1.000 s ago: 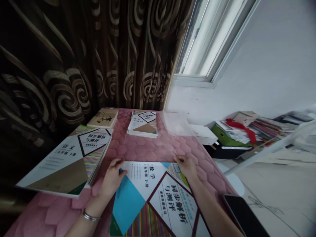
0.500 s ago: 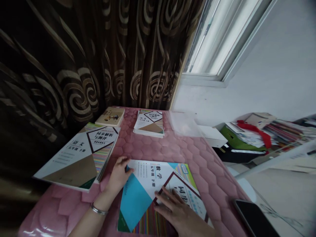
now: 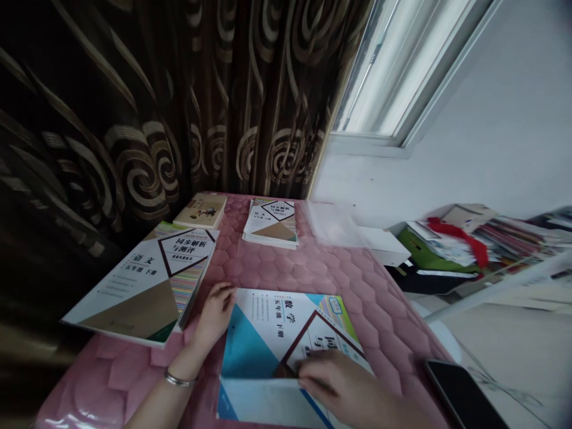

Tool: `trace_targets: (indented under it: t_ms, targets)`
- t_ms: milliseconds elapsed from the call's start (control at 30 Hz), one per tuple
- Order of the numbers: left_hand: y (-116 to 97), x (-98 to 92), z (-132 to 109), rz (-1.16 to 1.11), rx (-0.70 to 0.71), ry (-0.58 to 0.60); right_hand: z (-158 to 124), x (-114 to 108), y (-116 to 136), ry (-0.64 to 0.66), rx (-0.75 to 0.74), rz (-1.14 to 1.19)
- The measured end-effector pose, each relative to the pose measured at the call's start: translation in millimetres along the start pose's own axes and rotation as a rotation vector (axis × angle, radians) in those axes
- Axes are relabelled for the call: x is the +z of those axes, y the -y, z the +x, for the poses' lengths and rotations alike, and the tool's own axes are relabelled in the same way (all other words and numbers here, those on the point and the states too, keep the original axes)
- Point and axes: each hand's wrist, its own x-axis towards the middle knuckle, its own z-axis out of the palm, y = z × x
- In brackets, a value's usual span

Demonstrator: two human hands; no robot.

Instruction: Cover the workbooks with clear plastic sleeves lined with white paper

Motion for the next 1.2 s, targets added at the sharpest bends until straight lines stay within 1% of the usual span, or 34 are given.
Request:
trace_targets:
  t_ms: [67, 133, 233, 300, 400, 467, 533, 567, 633, 733, 833, 933, 1000, 1100, 1200]
  targets:
    - [-7.5, -3.5, -0.6, -0.046, -0.004, -0.027, 3.6, -14.0, -1.6, -0.105, 0.124, -0.004]
    - [-17.0, -7.4, -3.3, -0.112, -0.038, -0.052, 9.5, -30.1, -5.5, -0.242, 0.217, -0.023]
    - [-31.9, -11.8, -10.0, -0.213, -0.177, -0.064, 23.7, -47.8, -15.5, -0.415, 0.311, -0.116]
    - [-39.2, -12.0, -13.4, -0.272, -0.225, -0.031, 35.6, -52.2, -22.7, -0.482, 0.353, -0.215]
    - [-42.6, -8.4, -12.4, -0.288, -0.177, 0.033, 53.5, -52.3, -28.3, -0.588, 0.325, -0.383]
    - [-41.2, -5.1, -6.6, -0.217, -0.163, 0.024, 65.0, -51.7, -26.7, -0.697, 0.244, -0.467]
    - [-39.8, -2.0, 2.8, -0.117, -0.173, -0.003, 77.7, -51.2, -21.5, -0.759, 0.147, -0.496]
    - [-39.8, -0.4, 8.5, -0.066, -0.181, -0.015, 84.8, -50.7, -18.4, -0.751, 0.109, -0.492]
    - [-41.4, 2.9, 20.3, 0.038, -0.209, -0.029, 100.9, -47.9, -13.7, -0.674, 0.054, -0.469]
    - [-44.1, 8.5, 35.7, 0.191, -0.277, -0.014, 125.7, -38.8, -15.2, -0.533, 0.059, -0.422]
    - [-41.7, 13.0, 46.1, 0.294, -0.360, 0.073, 142.4, -25.7, -27.0, -0.400, 0.140, -0.355]
    - [-35.5, 14.4, 56.8, 0.326, -0.392, 0.175, 147.6, -13.8, -40.2, -0.294, 0.175, -0.296]
    - [-32.6, 15.0, 67.3, 0.338, -0.382, 0.192, 147.7, -8.2, -45.8, -0.266, 0.179, -0.274]
    - [-31.8, 19.4, 87.5, 0.380, -0.379, 0.151, 147.7, -2.6, -49.6, -0.266, 0.174, -0.251]
    - [-32.6, 28.9, 106.0, 0.415, -0.392, 0.108, 148.6, 1.6, -51.3, -0.293, 0.168, -0.243]
